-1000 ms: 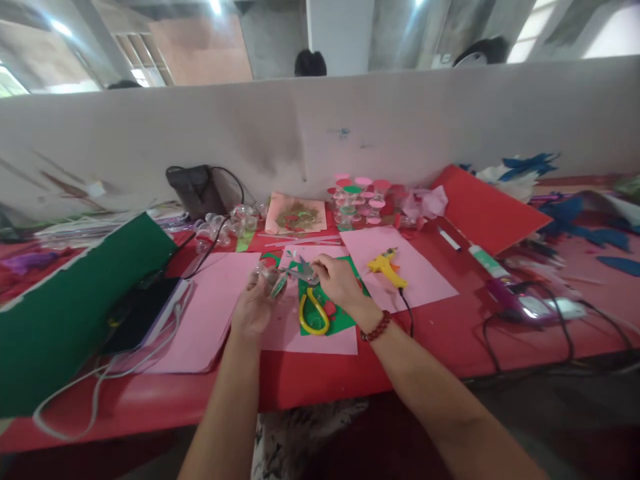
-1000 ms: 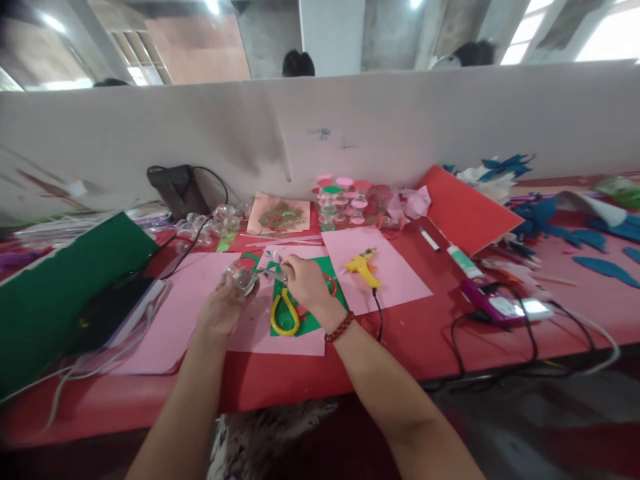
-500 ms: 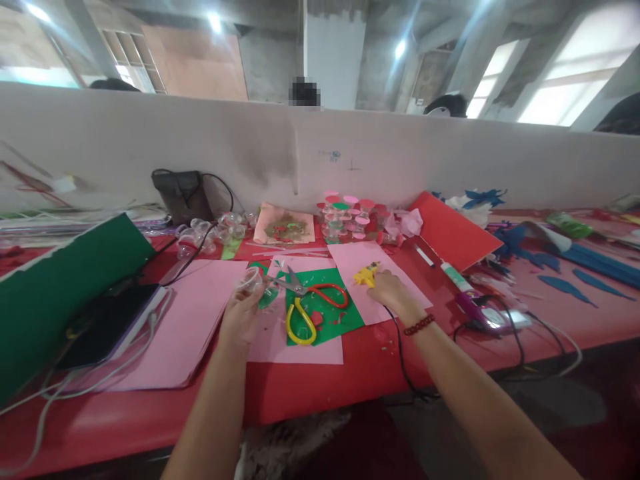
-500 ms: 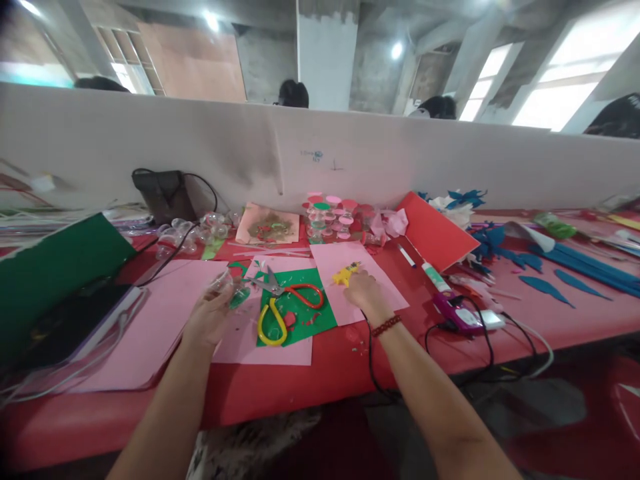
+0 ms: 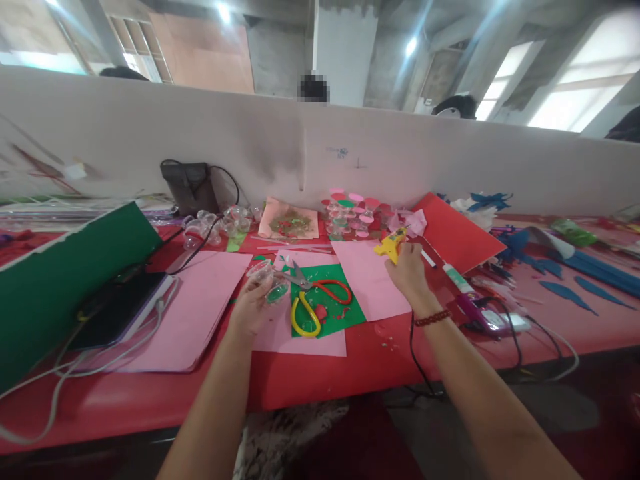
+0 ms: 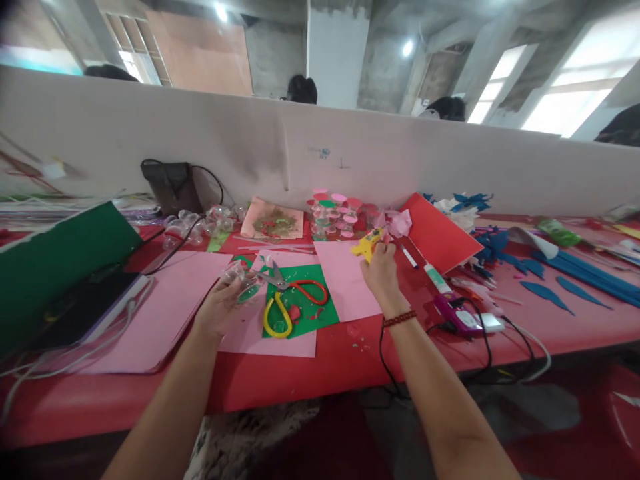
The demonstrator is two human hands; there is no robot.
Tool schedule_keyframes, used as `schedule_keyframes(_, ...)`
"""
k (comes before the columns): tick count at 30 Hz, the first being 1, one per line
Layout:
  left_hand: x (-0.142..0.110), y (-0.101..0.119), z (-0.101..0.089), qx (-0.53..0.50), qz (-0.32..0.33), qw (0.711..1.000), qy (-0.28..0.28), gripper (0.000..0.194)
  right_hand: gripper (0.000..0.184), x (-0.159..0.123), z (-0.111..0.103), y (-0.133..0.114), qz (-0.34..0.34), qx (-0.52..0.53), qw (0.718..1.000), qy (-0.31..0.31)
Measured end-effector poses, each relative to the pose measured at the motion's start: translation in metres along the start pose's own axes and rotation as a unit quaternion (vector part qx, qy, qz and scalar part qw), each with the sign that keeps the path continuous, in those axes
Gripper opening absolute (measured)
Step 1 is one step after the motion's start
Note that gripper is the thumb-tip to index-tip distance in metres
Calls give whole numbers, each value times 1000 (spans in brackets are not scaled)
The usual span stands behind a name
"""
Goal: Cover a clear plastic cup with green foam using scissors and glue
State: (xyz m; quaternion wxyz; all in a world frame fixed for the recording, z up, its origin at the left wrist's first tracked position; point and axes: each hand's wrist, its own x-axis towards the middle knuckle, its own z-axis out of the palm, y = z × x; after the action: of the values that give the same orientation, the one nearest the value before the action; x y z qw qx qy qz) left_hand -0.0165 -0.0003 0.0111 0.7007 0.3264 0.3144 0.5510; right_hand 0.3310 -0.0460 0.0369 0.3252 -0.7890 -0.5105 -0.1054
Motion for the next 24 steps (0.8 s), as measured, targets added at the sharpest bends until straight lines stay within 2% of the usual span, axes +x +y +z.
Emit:
schedule_keyframes(2,2,-3,-1,12,9,1000,17,43,38,7,-8,-2,44,118,992,24)
schedule_keyframes(3,3,-5,-2,20,17,999,26,46,34,10,-11,-5,79,203,976,5)
schedule_keyframes(4,4,-7,-3,29,25,999,32,51,30,11,-14,-11,117,305,945,-33)
schedule_keyframes(5,4,-9,-3,42,36,998,38,53,26,11,-15,-18,150,410,895,-89)
schedule_keyframes(7,4,-12,-3,92,78,991,61,57,26,7,-15,-37,199,588,764,-176)
schedule_keyframes(8,4,-13,-3,124,99,985,73,58,27,3,-12,-48,200,643,703,-229)
schedule_keyframes(9,3,-13,-2,157,117,977,87,58,27,-2,-8,-60,194,672,659,-278)
schedule_keyframes(10,3,-13,-1,189,130,968,98,59,26,-7,-2,-71,184,683,635,-311)
schedule_keyframes(11,2,-12,-1,217,139,960,106,59,25,-13,4,-82,169,683,629,-330)
schedule_keyframes(12,1,-12,0,238,151,953,112,58,24,-20,12,-92,152,676,637,-337)
schedule_keyframes(15,2,-12,0,275,177,937,120,50,26,-38,34,-110,90,645,684,-328)
schedule_keyframes(16,2,-13,-1,279,171,938,119,50,29,-43,40,-112,66,646,684,-333)
schedule_keyframes(19,3,-18,-5,251,150,951,104,54,42,-56,47,-109,54,641,672,-366)
schedule_keyframes(21,4,-22,-7,230,171,954,83,50,48,-62,45,-104,51,630,672,-386)
schedule_keyframes(24,7,-27,-13,258,171,947,86,47,51,-67,38,-101,34,625,667,-405)
